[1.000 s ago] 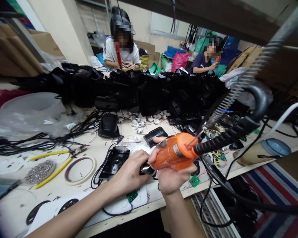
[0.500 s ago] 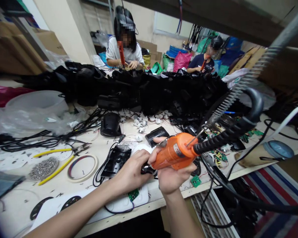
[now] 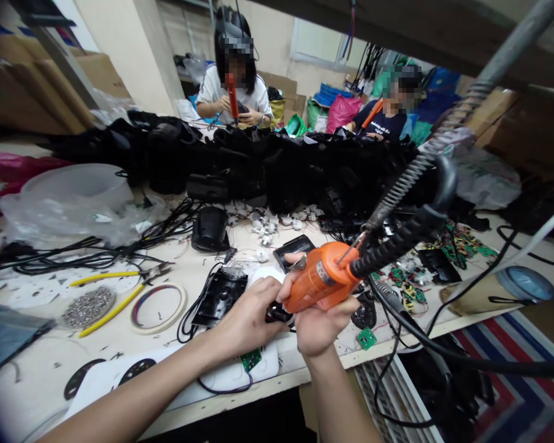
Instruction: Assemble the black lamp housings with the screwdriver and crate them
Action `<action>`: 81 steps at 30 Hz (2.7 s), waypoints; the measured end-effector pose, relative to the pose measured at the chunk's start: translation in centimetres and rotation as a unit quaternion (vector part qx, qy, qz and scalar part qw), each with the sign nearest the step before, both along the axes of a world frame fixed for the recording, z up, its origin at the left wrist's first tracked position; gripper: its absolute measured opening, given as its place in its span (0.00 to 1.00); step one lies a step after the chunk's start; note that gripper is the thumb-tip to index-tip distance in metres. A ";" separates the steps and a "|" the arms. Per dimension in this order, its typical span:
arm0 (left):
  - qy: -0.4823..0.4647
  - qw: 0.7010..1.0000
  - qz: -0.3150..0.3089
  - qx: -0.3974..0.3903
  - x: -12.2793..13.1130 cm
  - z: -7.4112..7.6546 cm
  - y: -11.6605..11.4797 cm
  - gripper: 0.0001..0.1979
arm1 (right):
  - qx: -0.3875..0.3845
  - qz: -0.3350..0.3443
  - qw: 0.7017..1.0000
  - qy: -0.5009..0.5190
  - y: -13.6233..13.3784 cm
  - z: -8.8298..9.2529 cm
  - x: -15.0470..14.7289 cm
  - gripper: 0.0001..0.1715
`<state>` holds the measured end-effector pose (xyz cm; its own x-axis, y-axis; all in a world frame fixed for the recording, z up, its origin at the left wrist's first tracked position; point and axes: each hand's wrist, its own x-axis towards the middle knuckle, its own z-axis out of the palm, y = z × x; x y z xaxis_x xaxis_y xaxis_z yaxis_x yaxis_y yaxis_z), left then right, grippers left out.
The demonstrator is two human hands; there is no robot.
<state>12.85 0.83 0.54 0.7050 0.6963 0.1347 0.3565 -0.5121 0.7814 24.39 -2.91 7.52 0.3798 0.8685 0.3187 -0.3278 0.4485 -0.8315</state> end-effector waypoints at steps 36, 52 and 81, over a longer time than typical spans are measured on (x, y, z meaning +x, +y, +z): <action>0.064 0.997 0.041 0.007 -0.2 -0.9 0.7 0.19 | -0.009 0.061 0.998 -0.034 0.2 -0.2 -0.1 0.39; 0.082 0.995 0.041 0.028 -0.1 -1.2 0.6 0.22 | -0.004 0.066 0.998 -0.020 0.3 0.5 0.1 0.41; 0.088 0.995 0.052 -0.002 0.1 -0.4 0.5 0.17 | -0.004 0.121 0.992 -0.046 0.4 0.0 0.1 0.40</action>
<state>12.99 1.35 0.16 0.6418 0.7667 0.0129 0.5387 -0.4628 0.7039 24.51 -2.55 7.56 0.1290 0.9335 0.3345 -0.3484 0.3584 -0.8661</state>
